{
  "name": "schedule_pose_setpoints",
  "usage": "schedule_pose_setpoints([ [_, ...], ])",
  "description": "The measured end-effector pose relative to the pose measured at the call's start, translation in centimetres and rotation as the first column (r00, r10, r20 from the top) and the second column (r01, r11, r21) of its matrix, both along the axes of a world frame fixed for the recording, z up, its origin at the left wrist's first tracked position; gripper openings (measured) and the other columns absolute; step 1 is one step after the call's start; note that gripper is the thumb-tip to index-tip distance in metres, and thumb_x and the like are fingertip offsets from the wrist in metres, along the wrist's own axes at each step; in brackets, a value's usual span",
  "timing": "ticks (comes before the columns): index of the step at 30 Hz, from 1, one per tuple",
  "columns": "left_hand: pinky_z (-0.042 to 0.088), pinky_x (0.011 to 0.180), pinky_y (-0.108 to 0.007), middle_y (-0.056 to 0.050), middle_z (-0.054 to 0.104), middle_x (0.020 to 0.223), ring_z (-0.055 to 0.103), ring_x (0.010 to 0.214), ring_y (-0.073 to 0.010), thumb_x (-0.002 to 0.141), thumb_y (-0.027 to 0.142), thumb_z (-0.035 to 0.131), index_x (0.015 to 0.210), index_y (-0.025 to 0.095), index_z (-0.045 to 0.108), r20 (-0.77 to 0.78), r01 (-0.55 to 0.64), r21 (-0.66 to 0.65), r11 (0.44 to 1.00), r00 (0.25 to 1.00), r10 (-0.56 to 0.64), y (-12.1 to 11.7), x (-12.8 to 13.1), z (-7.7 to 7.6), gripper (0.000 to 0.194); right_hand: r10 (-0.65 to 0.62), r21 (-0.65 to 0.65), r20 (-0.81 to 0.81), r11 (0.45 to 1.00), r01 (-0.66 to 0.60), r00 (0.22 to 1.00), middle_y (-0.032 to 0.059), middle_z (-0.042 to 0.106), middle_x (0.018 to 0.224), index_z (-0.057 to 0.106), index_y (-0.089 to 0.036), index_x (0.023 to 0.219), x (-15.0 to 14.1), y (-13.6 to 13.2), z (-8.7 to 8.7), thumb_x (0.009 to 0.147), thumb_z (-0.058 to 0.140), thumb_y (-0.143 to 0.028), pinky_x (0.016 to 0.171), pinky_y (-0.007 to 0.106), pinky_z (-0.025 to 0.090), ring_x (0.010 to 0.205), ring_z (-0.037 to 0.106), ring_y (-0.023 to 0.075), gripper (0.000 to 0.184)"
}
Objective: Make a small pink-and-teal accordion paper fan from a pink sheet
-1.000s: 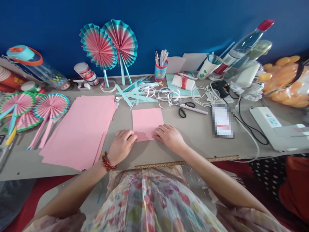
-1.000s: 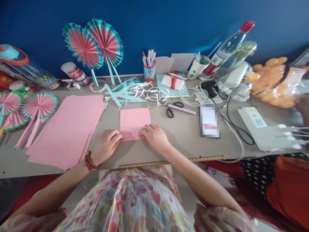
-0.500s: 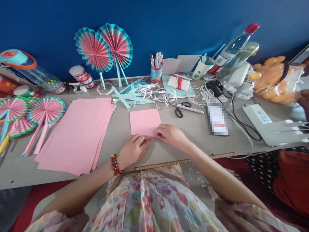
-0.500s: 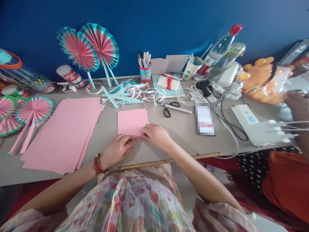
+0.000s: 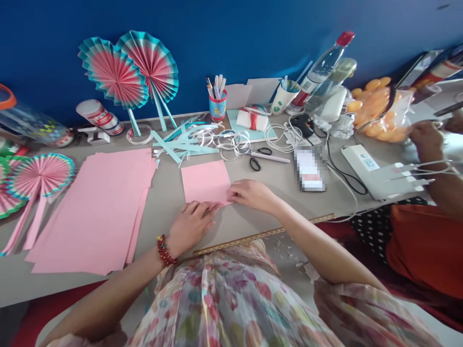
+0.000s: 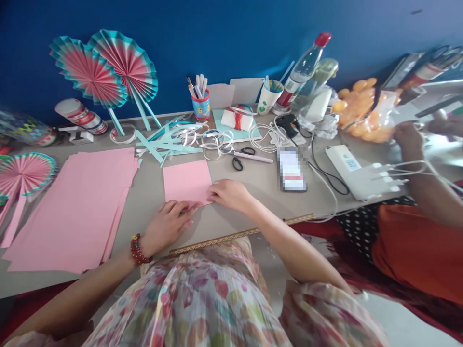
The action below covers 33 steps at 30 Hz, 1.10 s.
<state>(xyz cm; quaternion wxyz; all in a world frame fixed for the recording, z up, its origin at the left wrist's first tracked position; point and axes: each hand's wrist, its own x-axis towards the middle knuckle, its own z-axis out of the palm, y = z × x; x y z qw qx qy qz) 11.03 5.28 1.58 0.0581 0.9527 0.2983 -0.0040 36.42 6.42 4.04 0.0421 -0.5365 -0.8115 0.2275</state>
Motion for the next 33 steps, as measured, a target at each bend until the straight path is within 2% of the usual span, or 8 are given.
schedule_pose_setpoints([
  [12, 0.044, 0.087, -0.038, -0.009, 0.057, 0.12, 0.049, 0.104, -0.0249, 0.096, 0.027, 0.053, 0.147, 0.027, 0.041, 0.072, 0.003, -0.007, 1.0, 0.997, -0.002, 0.0, -0.2, -0.3, 0.053, 0.031, 0.075, 0.053, 0.997, -0.034, 0.998, 0.0031, 0.067, 0.089, 0.067, -0.019, 0.089, 0.1, -0.5, -0.5, 0.096, 0.059, -0.029, 0.073, 0.025, 0.036, 0.086, 0.058, 0.0167, 0.014],
  [19, 0.043, 0.089, -0.04, -0.009, 0.057, 0.12, 0.049, 0.104, -0.0252, 0.098, 0.032, 0.05, 0.145, 0.027, 0.045, 0.062, 0.005, -0.02, 1.0, 0.998, -0.003, 0.0, -0.2, -0.1, 0.048, 0.012, 0.258, 0.203, 0.964, -0.065, 0.979, 0.0075, 0.065, 0.094, 0.066, -0.018, 0.096, 0.0, -2.0, -2.5, 0.099, 0.053, -0.039, 0.073, 0.03, 0.036, 0.089, 0.056, 0.021, 0.025],
  [22, 0.043, 0.089, -0.04, -0.008, 0.057, 0.121, 0.049, 0.105, -0.0252, 0.098, 0.032, 0.049, 0.145, 0.028, 0.045, 0.056, 0.003, -0.017, 1.0, 0.998, -0.002, -0.2, -0.2, 0.1, 0.047, -0.089, 0.332, 0.137, 0.943, 0.039, 0.987, 0.0082, 0.064, 0.091, 0.065, -0.017, 0.089, 0.4, -2.6, -3.1, 0.1, 0.049, -0.04, 0.074, 0.031, 0.038, 0.087, 0.055, 0.0221, 0.029],
  [25, 0.043, 0.087, -0.039, -0.008, 0.057, 0.118, 0.049, 0.104, -0.0248, 0.098, 0.029, 0.05, 0.145, 0.027, 0.044, 0.063, -0.004, -0.01, 1.0, 0.998, 0.004, -0.3, -0.1, 0.2, 0.048, -0.137, 0.311, -0.083, 0.937, 0.156, 0.987, 0.0076, 0.064, 0.088, 0.063, -0.017, 0.092, 0.9, -3.0, -2.7, 0.102, 0.045, -0.037, 0.076, 0.031, 0.043, 0.084, 0.057, 0.0204, 0.029],
  [28, 0.043, 0.085, -0.038, -0.008, 0.058, 0.118, 0.05, 0.103, -0.0242, 0.097, 0.028, 0.052, 0.146, 0.028, 0.043, 0.072, -0.008, -0.003, 1.0, 0.997, 0.009, -0.3, 0.0, 0.1, 0.05, -0.123, 0.332, -0.226, 0.923, 0.195, 0.966, 0.01, 0.067, 0.103, 0.063, -0.017, 0.111, 0.8, -3.8, -1.5, 0.103, 0.039, -0.03, 0.084, 0.033, 0.047, 0.095, 0.06, 0.0209, 0.028],
  [31, 0.043, 0.088, -0.039, -0.008, 0.058, 0.12, 0.05, 0.104, -0.0248, 0.096, 0.028, 0.054, 0.141, 0.027, 0.049, 0.06, -0.01, 0.001, 1.0, 0.998, 0.01, -0.2, 0.1, 0.0, 0.045, -0.006, 0.39, -0.129, 0.919, 0.056, 0.992, 0.0105, 0.064, 0.128, 0.058, -0.022, 0.131, -0.2, -5.2, -0.8, 0.102, 0.043, -0.031, 0.101, 0.042, 0.043, 0.118, 0.054, 0.0245, 0.034],
  [33, 0.043, 0.09, -0.04, -0.007, 0.058, 0.121, 0.05, 0.106, -0.025, 0.096, 0.029, 0.054, 0.138, 0.028, 0.051, 0.064, -0.007, -0.01, 1.0, 0.998, 0.008, -0.2, 0.1, 0.0, 0.042, 0.077, 0.386, -0.027, 0.921, -0.061, 0.997, 0.0086, 0.056, 0.142, 0.049, -0.023, 0.143, -0.9, -6.1, -1.0, 0.101, 0.046, -0.036, 0.112, 0.046, 0.034, 0.132, 0.046, 0.0255, 0.044],
])
